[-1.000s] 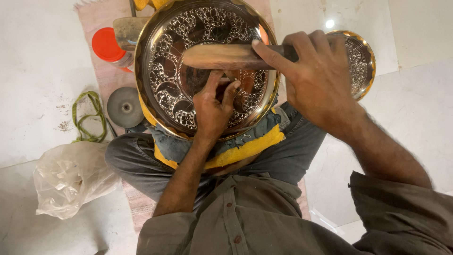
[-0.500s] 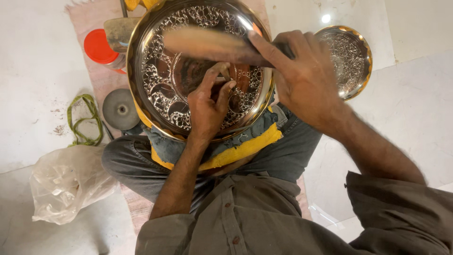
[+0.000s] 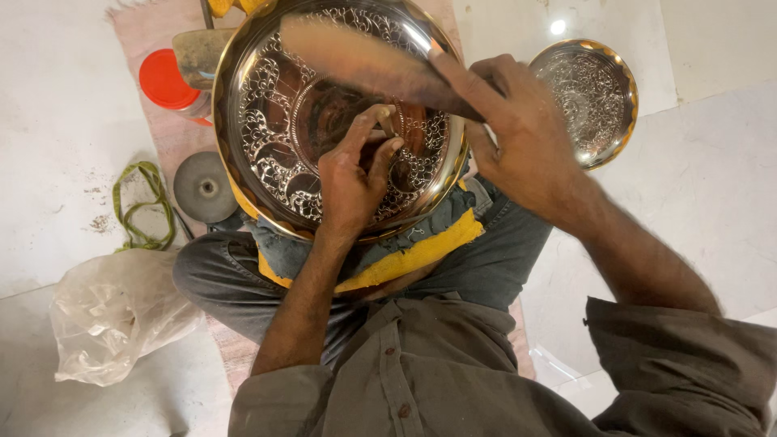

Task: The person sits cross-legged and uses a grinding wheel to polish the center of a decorative metal plate. They then switch to a wooden mallet and a small metal tool to tap and refine the embossed patterns on the plate's surface.

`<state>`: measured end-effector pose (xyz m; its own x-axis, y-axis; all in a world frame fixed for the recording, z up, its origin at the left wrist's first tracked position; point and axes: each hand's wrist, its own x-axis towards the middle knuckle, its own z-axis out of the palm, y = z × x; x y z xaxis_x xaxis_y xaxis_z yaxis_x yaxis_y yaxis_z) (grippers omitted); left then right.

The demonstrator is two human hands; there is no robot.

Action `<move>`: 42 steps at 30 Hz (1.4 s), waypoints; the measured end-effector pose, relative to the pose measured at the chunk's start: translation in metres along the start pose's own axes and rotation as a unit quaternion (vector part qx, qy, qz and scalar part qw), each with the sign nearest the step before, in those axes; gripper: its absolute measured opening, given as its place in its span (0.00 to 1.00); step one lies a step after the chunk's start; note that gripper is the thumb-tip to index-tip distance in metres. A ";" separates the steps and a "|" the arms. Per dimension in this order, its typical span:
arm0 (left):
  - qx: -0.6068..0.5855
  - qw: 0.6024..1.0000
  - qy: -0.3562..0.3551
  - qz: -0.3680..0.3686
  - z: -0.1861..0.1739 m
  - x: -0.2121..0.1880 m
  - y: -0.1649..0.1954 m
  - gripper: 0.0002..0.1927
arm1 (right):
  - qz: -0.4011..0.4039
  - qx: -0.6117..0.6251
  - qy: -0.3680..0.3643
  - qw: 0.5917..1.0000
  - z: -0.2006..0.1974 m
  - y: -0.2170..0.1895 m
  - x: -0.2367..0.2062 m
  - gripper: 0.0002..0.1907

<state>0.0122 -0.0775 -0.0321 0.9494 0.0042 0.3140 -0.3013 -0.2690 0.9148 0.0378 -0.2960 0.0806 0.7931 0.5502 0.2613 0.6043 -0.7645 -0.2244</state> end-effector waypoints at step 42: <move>0.030 0.995 -0.088 -0.037 -0.015 0.011 -0.001 0.23 | 0.048 0.076 0.012 0.996 0.012 0.007 -0.012 0.35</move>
<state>0.0212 -0.0627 -0.0255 0.9711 -0.1414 0.1923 -0.2295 -0.3313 0.9152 0.0335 -0.3033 0.0647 0.8464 0.4685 0.2531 0.5324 -0.7525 -0.3878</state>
